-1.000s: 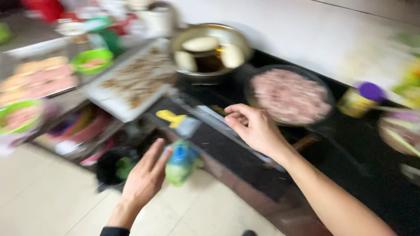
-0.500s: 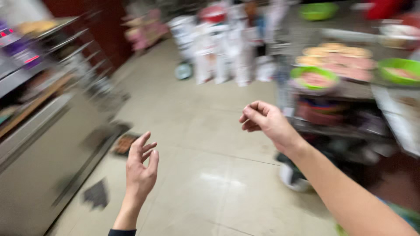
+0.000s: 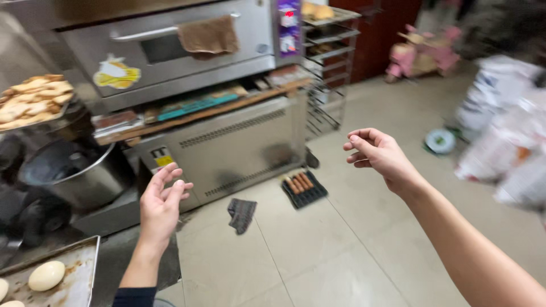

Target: The person carries trays of baked breads across the kitchen and stacks them on a rack, then fries dough pieces in a pan of oil, turning them with chopsticks, and stirs minced meat in a pan. They then place slices of sausage and ham onto sauce-drizzled buns arranged on a baking tray.

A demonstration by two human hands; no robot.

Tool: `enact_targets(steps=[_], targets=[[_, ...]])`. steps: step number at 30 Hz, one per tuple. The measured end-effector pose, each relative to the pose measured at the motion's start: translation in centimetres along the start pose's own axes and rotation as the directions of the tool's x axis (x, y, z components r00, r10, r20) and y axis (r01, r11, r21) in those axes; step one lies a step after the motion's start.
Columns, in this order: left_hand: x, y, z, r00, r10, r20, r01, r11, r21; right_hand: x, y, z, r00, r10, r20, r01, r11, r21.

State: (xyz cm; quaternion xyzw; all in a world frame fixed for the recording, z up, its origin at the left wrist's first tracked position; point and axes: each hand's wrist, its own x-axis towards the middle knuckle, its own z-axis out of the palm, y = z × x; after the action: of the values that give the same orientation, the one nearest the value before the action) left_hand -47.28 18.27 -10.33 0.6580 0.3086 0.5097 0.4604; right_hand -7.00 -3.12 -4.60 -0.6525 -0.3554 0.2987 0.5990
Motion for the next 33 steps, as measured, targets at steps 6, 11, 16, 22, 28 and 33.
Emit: enact_targets(steps=[6, 11, 16, 22, 28, 33], targets=[[10.4, -3.2, -5.7, 0.975, -0.059, -0.215, 0.063, 0.998, 0.013, 20.7, -2.7, 10.8, 0.975, -0.065, 0.211, 0.081, 0.995, -0.065], [19.8, -8.5, -9.5, 0.944, -0.097, -0.315, 0.104, 0.995, 0.005, 34.7, -3.6, 21.3, 0.931, -0.109, 0.347, 0.159, 0.98, -0.121], [33.8, -13.3, -12.5, 0.945, -0.09, -0.315, 0.091, 0.996, -0.013, 49.2, -6.1, 30.0, 0.865, -0.279, 0.418, 0.349, 0.932, -0.099], [52.3, -16.1, -12.3, 0.975, -0.081, -0.205, 0.082, 0.997, -0.007, 63.0, -9.1, 35.0, 0.816, -0.475, 0.329, 0.575, 0.722, -0.384], [67.2, -20.3, -6.7, 0.976, -0.142, -0.164, 0.109, 0.975, -0.195, 74.2, -9.1, 37.9, 0.761, -0.579, 0.292, 0.619, 0.515, -0.593], [78.3, -22.4, -3.3, 0.923, -0.292, -0.252, 0.153, 0.876, -0.457, 83.9, -9.8, 41.0, 0.522, -0.745, 0.416, 0.75, 0.168, -0.64]])
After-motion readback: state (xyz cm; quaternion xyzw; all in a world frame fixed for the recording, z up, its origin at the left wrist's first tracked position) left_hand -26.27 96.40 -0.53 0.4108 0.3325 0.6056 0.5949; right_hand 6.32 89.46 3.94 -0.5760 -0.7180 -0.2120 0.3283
